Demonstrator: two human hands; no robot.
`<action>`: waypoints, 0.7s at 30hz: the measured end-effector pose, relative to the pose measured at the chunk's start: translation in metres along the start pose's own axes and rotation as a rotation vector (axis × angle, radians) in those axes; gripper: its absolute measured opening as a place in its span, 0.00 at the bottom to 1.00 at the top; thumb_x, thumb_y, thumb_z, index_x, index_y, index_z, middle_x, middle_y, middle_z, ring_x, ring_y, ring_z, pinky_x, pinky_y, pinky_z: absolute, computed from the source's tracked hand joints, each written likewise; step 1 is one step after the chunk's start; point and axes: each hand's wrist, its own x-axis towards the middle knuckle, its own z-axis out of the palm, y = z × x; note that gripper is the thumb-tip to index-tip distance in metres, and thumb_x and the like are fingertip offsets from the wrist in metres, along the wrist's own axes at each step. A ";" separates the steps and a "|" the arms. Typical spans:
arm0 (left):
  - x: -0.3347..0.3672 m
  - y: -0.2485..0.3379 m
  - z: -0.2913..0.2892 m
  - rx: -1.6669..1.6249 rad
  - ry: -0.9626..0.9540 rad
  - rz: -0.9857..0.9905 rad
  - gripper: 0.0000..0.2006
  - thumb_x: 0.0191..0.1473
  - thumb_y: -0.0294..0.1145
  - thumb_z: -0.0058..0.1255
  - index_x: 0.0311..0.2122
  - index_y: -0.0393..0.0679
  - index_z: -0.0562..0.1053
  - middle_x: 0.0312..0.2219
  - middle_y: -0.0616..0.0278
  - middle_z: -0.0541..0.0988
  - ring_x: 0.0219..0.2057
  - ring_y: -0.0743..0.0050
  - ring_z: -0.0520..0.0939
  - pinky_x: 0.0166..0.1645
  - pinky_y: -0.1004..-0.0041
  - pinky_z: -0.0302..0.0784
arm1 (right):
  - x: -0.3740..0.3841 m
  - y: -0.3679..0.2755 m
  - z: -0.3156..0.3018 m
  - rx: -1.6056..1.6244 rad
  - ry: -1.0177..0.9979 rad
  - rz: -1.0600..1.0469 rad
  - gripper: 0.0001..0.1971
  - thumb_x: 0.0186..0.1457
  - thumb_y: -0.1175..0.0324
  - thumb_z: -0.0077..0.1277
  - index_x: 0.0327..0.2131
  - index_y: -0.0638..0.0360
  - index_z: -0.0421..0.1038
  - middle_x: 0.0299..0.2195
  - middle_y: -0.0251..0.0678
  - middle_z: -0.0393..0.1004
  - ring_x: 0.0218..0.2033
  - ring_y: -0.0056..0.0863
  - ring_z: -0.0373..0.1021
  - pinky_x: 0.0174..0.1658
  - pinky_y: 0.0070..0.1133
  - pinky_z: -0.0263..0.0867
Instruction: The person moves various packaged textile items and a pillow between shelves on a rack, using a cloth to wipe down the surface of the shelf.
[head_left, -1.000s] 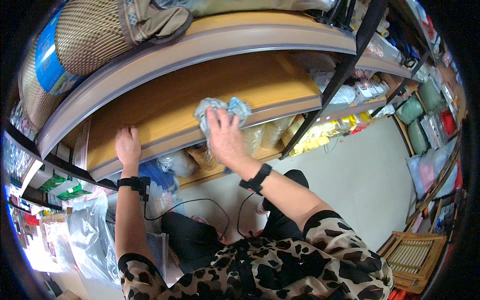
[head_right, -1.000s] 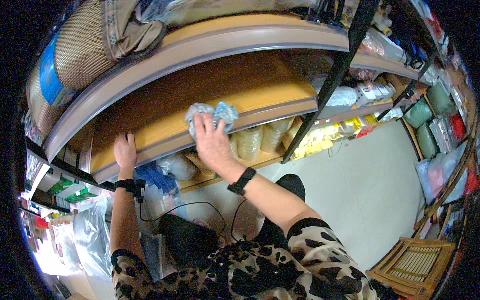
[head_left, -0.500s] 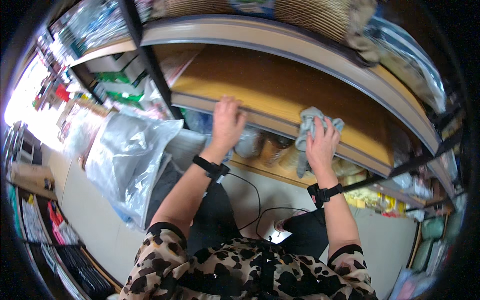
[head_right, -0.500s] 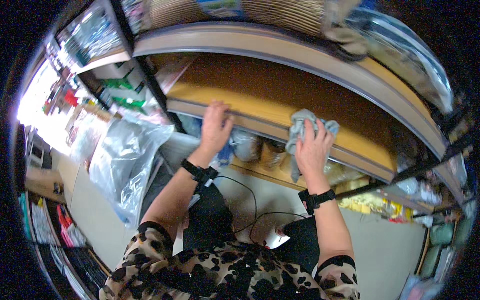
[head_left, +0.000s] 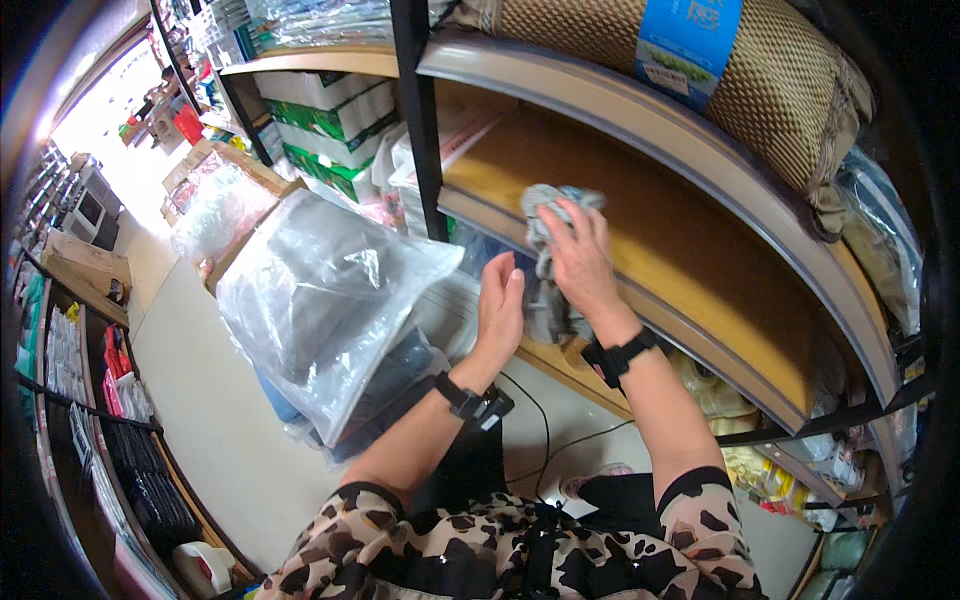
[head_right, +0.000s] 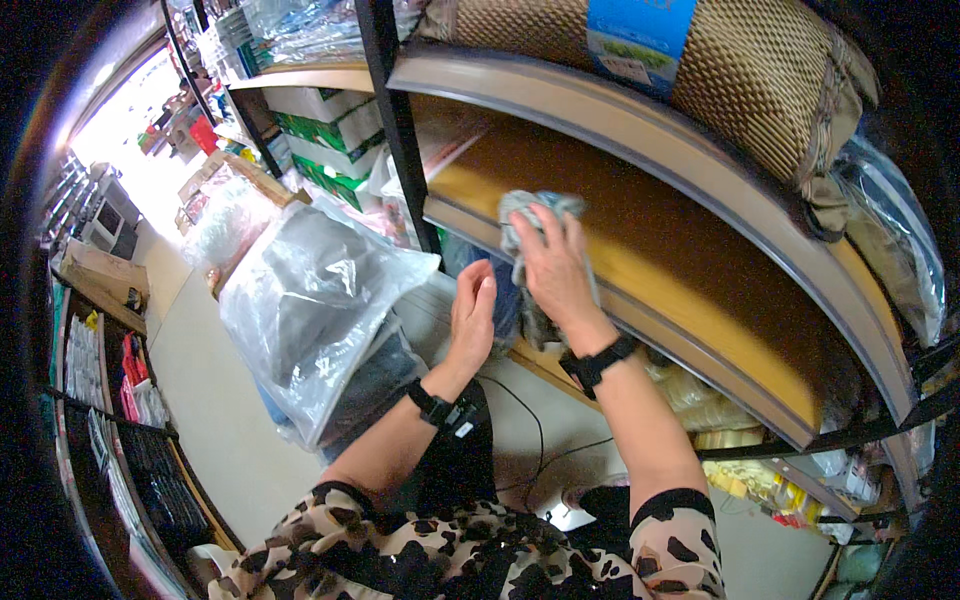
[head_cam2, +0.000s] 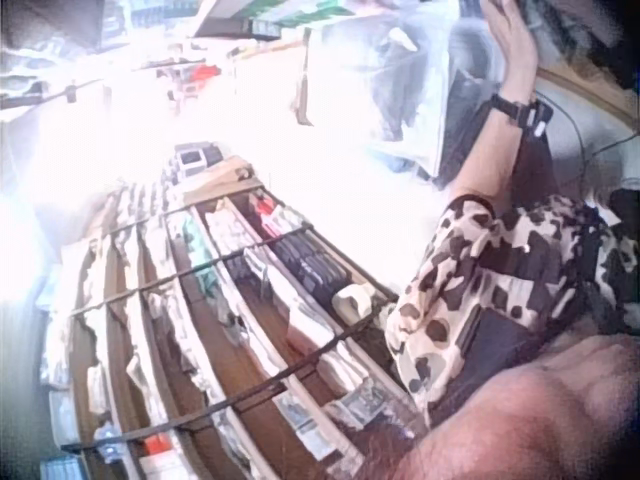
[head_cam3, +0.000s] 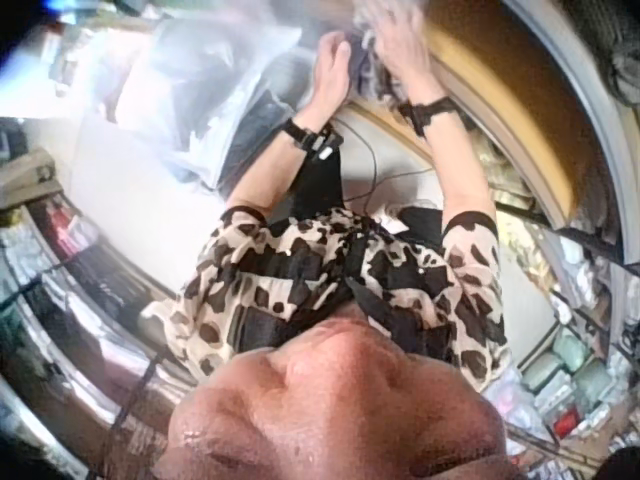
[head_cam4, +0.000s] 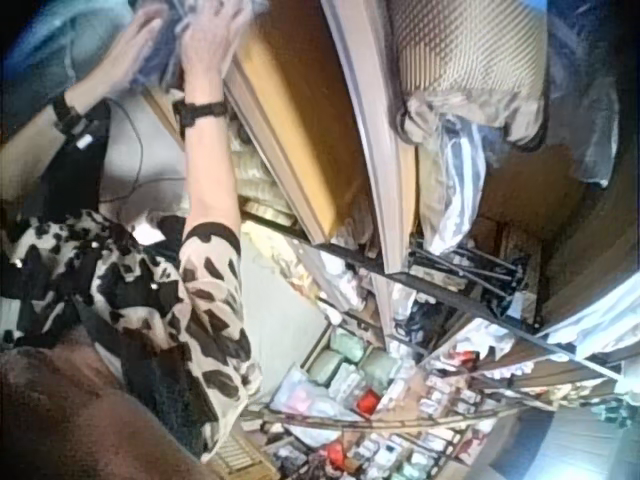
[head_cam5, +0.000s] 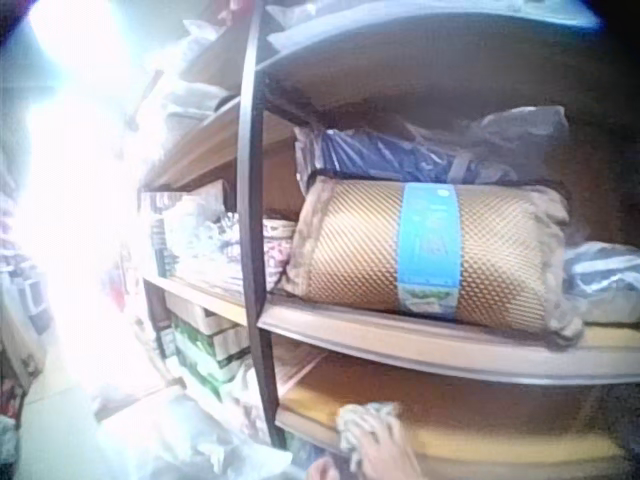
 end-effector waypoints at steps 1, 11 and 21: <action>0.001 -0.005 -0.004 -0.109 0.050 -0.048 0.17 0.56 0.35 0.36 0.48 0.36 0.59 0.42 0.56 0.66 0.44 0.70 0.67 0.49 0.74 0.61 | 0.016 -0.005 0.009 -0.022 0.000 -0.056 0.23 0.42 0.77 0.43 0.46 0.49 0.62 0.48 0.36 0.59 0.46 0.45 0.54 0.50 0.34 0.53; 0.006 -0.016 -0.030 -0.212 0.042 -0.177 0.19 0.47 0.21 0.37 0.47 0.37 0.61 0.40 0.60 0.67 0.42 0.73 0.67 0.47 0.76 0.61 | 0.050 -0.036 0.090 -0.207 -0.294 -0.268 0.16 0.45 0.68 0.42 0.41 0.42 0.68 0.49 0.25 0.61 0.51 0.39 0.55 0.47 0.40 0.54; 0.010 -0.001 -0.013 0.113 -0.037 -0.002 0.17 0.46 0.21 0.39 0.44 0.34 0.62 0.38 0.52 0.68 0.41 0.63 0.70 0.46 0.70 0.64 | -0.041 0.008 -0.012 -0.186 -0.333 -0.159 0.22 0.43 0.74 0.45 0.45 0.45 0.64 0.50 0.28 0.59 0.53 0.40 0.52 0.55 0.40 0.46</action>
